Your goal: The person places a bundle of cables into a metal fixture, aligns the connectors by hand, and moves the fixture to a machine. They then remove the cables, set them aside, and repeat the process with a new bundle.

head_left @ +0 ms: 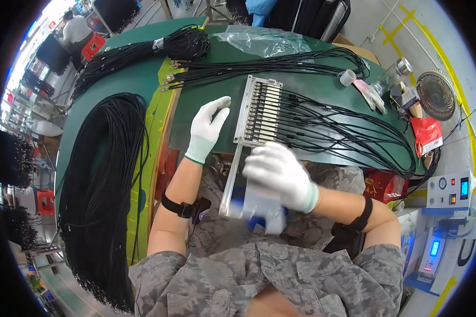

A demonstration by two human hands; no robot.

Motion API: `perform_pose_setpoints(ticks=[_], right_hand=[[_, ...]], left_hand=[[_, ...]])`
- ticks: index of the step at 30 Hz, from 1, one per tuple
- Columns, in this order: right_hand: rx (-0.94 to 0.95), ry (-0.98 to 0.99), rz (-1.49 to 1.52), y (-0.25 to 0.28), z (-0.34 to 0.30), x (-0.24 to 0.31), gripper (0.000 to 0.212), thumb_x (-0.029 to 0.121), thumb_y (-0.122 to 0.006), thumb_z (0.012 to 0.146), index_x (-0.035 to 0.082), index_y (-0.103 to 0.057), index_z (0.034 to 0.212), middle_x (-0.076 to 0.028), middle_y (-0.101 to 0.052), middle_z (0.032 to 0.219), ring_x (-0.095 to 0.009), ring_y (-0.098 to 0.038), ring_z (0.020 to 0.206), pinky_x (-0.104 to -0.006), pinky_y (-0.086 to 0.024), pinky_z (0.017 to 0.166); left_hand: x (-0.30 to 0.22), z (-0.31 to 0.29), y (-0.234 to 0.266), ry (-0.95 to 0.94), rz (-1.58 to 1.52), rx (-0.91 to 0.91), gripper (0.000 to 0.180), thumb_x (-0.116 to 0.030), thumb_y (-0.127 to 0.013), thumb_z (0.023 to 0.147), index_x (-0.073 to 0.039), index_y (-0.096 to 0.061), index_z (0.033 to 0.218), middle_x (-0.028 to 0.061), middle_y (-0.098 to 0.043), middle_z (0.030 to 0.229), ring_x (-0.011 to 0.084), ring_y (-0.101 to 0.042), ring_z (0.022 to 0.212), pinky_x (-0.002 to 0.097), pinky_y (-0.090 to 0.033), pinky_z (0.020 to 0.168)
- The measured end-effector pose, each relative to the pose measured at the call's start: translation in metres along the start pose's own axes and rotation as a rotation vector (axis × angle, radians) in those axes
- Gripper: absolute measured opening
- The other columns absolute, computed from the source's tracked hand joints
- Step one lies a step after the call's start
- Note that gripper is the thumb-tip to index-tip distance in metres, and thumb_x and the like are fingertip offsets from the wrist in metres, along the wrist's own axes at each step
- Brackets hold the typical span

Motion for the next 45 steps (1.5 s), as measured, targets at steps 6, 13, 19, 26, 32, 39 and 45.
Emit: perform_pose_setpoints(ticks=[6,13,19,26,32,39,45], right_hand=[[-0.597,-0.578,0.676,0.018,0.031,-0.113,0.047,0.014,-0.063,0.09,-0.003,-0.05,0.131,-0.015,-0.063,0.12,-0.022,-0.061,0.108,-0.0341,-0.048,0.093],[-0.182,-0.891,0.401,0.037,-0.007,-0.123,0.053,0.015,-0.063,0.091,-0.005,-0.045,0.137,-0.016,-0.059,0.127,-0.022,-0.056,0.116,-0.032,-0.044,0.099],[-0.578,-1.09,0.5,0.102,-0.156,-0.062,0.051,0.017,-0.063,0.091,-0.004,-0.047,0.135,-0.015,-0.06,0.125,-0.022,-0.058,0.113,-0.0309,-0.045,0.098],[-0.955,-1.719,-0.306,0.198,-0.481,0.081,0.04,0.024,-0.063,0.089,0.0,-0.061,0.121,-0.007,-0.063,0.109,-0.016,-0.059,0.095,-0.0292,-0.048,0.077],[-0.716,-2.724,-0.622,0.199,-0.676,0.27,0.06,0.047,-0.061,0.088,-0.004,-0.062,0.119,-0.016,-0.066,0.114,-0.026,-0.06,0.105,-0.0345,-0.045,0.092],[-1.095,-2.651,-0.76,0.191,-0.725,0.26,0.067,0.055,-0.058,0.087,-0.005,-0.064,0.116,-0.018,-0.066,0.112,-0.026,-0.061,0.102,-0.0343,-0.045,0.091],[-1.224,-2.187,-0.949,0.17,-0.815,0.267,0.055,0.045,-0.048,0.092,0.002,-0.055,0.126,-0.013,-0.054,0.125,-0.028,-0.044,0.115,-0.0463,-0.036,0.098]], left_hand=[[0.001,-0.001,0.003,-0.008,-0.062,-0.056,0.027,-0.005,-0.061,0.092,0.002,-0.062,0.118,0.0123,-0.067,0.112,0.0177,-0.064,0.104,0.0289,-0.048,0.095],[-0.002,-0.006,0.008,0.017,-0.136,-0.038,0.029,-0.004,-0.061,0.092,0.003,-0.061,0.12,0.012,-0.067,0.113,0.017,-0.064,0.105,0.0288,-0.048,0.095],[-0.022,-0.004,-0.007,-0.02,-0.038,0.007,0.028,-0.011,-0.056,0.097,0.003,-0.062,0.12,0.0116,-0.066,0.116,0.0183,-0.061,0.108,0.0306,-0.043,0.1],[-0.019,-0.014,0.022,-0.116,-0.056,-0.042,0.038,-0.016,-0.042,0.104,0.014,-0.049,0.126,0.0216,-0.054,0.128,0.0272,-0.057,0.113,0.0359,-0.044,0.105],[-0.016,-0.021,0.003,-0.023,-0.321,-0.06,0.038,-0.016,-0.043,0.103,0.014,-0.048,0.126,0.0219,-0.053,0.128,0.0278,-0.056,0.116,0.037,-0.044,0.106],[-0.025,-0.035,-0.004,0.066,-0.32,-0.039,0.039,-0.017,-0.043,0.104,0.014,-0.047,0.127,0.0217,-0.052,0.129,0.0287,-0.054,0.118,0.038,-0.043,0.107],[-0.034,-0.039,-0.014,0.015,-0.372,0.084,0.039,-0.017,-0.04,0.104,0.013,-0.046,0.128,0.0201,-0.051,0.13,0.0282,-0.053,0.119,0.0391,-0.041,0.107]])
Point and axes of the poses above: each hand's wrist, its own z-axis towards the middle knuckle, its own y-axis out of the back of the hand, x = y × z, the point moved 3 cm from there along z, towards the middle knuckle
